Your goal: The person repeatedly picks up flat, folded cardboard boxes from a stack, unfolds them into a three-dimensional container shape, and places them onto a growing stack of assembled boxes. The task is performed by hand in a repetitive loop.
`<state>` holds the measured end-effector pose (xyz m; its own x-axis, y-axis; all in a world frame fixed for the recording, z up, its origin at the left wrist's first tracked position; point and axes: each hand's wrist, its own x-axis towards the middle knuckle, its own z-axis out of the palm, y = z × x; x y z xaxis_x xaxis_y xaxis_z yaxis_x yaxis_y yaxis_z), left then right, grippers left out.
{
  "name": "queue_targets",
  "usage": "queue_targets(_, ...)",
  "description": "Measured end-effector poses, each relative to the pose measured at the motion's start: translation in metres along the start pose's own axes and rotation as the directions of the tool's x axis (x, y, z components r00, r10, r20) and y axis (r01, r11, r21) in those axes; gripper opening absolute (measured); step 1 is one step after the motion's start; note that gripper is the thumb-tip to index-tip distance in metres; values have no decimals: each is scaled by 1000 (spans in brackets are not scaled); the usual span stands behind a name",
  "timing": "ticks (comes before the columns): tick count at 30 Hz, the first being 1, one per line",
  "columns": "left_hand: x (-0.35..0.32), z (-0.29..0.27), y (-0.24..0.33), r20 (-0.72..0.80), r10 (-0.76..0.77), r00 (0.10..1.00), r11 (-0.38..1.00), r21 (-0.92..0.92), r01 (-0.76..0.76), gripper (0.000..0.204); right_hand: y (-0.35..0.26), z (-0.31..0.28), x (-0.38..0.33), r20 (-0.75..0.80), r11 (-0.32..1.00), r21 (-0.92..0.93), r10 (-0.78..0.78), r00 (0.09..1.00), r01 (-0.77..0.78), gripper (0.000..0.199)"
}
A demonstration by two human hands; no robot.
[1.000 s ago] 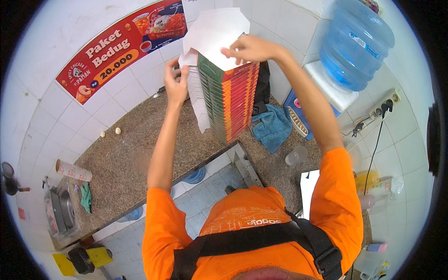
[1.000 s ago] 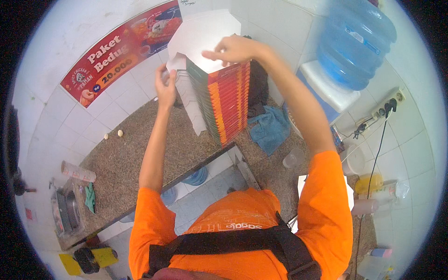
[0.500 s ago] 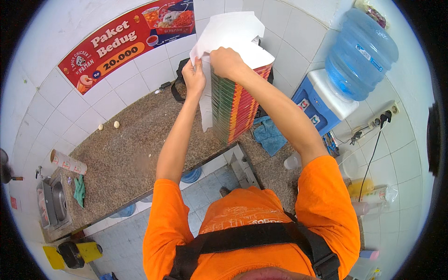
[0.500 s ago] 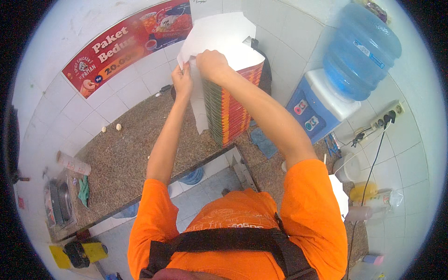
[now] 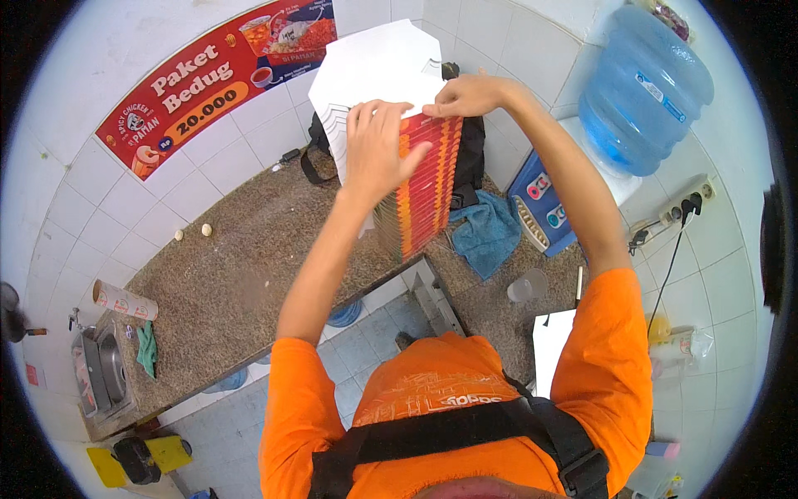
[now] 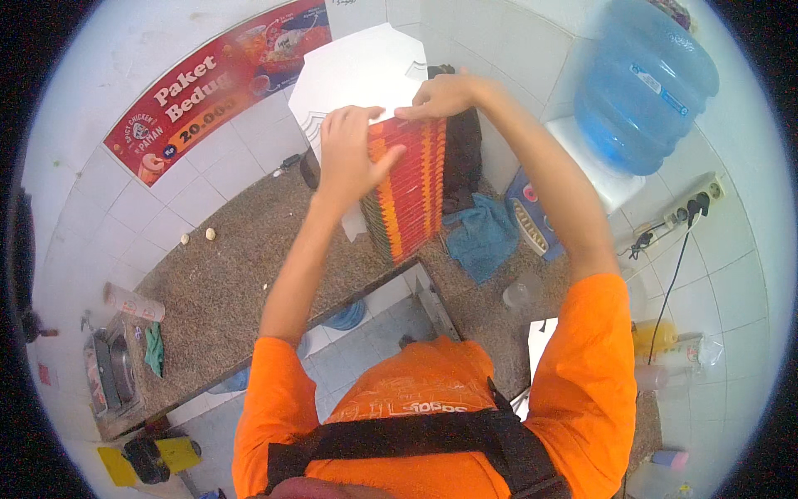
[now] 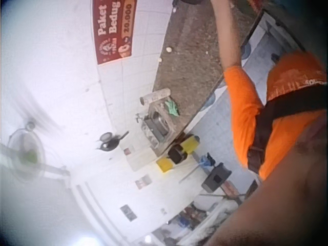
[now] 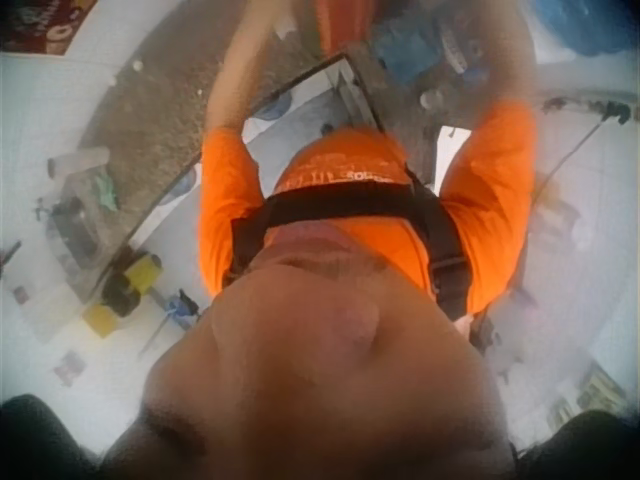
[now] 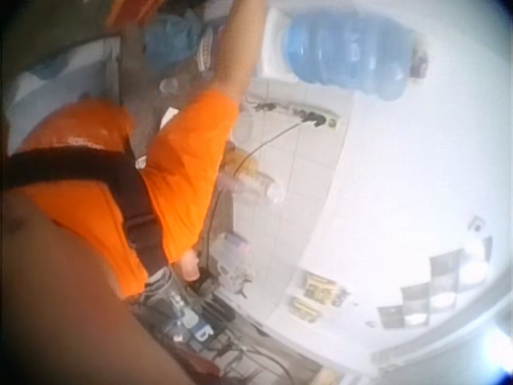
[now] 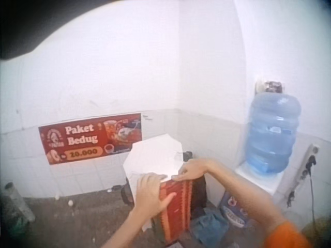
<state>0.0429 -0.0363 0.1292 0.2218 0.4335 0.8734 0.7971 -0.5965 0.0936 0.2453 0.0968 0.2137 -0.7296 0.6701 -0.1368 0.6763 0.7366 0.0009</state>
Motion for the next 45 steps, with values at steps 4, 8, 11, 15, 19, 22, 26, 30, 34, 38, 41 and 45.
queue_targets(4,17,0,-33,396,-174,902,985,84,153,38,42,25,-18,-207,954,119,-248,946,277,41)
queue_targets(8,15,-7,-74,441,-70,895,997,59,49,34,44,60,-19,-452,950,26,-268,851,313,33)
queue_targets(11,10,-6,-83,449,-28,893,1000,0,31,32,43,73,-15,-512,952,-10,-269,816,307,31)
queue_targets(15,13,-2,-85,480,16,877,1000,-21,-7,27,41,74,-17,-477,961,-9,-247,844,277,28)
queue_targets(19,22,17,-87,446,89,890,993,-109,-45,32,64,83,-22,-606,933,-55,-314,730,356,40)
queue_targets(22,20,0,-92,384,64,921,996,-75,-38,41,40,68,-25,-776,918,-110,-319,544,380,50)
queue_targets(26,16,4,-92,374,72,925,997,-38,-63,52,26,54,-109,-750,933,129,-131,648,337,50)
queue_targets(30,18,1,-91,313,99,944,993,-88,-75,52,-21,55,-254,-695,916,353,121,709,190,46)
queue_targets(34,15,-4,-71,218,114,969,993,-47,-106,58,-23,136,-361,-583,861,477,459,670,-174,38)
queue_targets(38,3,12,-88,319,-46,947,992,-95,80,60,-48,255,-436,-83,434,694,841,534,-575,33)
queue_targets(41,4,38,-138,408,-19,913,995,95,-22,56,-65,381,-476,70,273,700,893,444,-660,43)
queue_targets(45,19,38,-153,423,-116,899,988,143,60,33,-111,427,-464,153,256,585,897,415,-769,53)
